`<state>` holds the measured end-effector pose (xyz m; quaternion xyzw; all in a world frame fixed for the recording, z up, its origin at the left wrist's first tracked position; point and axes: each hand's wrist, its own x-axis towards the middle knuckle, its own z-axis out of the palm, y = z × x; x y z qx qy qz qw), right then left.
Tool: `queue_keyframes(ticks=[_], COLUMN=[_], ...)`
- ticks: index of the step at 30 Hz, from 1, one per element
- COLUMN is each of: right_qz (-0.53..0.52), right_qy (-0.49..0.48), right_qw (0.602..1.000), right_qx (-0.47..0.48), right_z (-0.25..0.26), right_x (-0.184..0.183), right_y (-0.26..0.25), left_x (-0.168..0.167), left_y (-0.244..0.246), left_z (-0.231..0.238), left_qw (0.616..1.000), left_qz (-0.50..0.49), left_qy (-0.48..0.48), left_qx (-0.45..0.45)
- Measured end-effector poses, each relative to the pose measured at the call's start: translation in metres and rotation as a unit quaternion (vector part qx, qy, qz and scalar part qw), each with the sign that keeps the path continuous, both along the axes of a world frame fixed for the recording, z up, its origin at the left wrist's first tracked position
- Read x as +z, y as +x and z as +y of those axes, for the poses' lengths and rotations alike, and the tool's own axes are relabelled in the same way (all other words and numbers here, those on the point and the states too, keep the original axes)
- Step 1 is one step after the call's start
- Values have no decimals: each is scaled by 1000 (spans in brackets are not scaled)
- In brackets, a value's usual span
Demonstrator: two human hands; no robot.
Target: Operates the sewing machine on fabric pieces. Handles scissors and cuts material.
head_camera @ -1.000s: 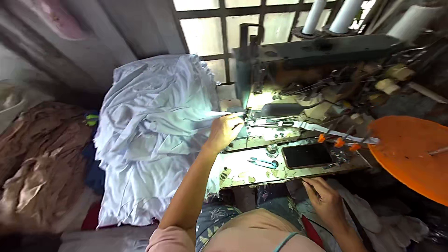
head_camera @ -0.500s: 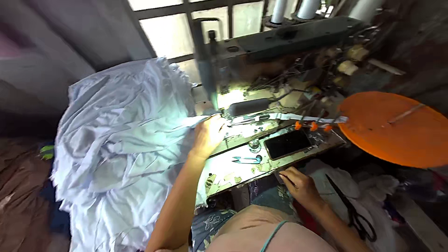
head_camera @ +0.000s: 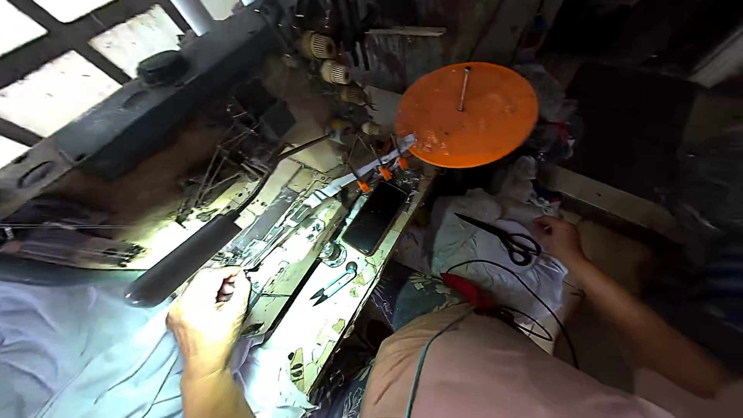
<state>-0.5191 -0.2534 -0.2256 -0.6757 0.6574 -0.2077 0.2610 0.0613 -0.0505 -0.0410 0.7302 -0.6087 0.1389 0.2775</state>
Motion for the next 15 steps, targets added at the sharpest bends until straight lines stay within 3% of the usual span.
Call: queue_keyframes(ticks=[3,5,9,12,15], right_qz=[-82,-114,-84,-26,8], right_qy=[51,78,111,110,49], right_qw=[985,974,984,991,998], right_qx=[-143,-178,-111,-70,-32], right_z=[0,2,5,5,3], right_x=[-8,-8,-13,-17,-19], right_y=[-29,-26,-8,3,9], left_x=[-1,-1,1,3,4], left_y=[9,21,31,19,2], left_z=[1,4,8,8,4], left_qw=[999,996,993,999,1000], left_qz=[23,52,69,30,1], left_qy=[8,9,15,22,13], left_qx=[-38,-77,-91,-29,17])
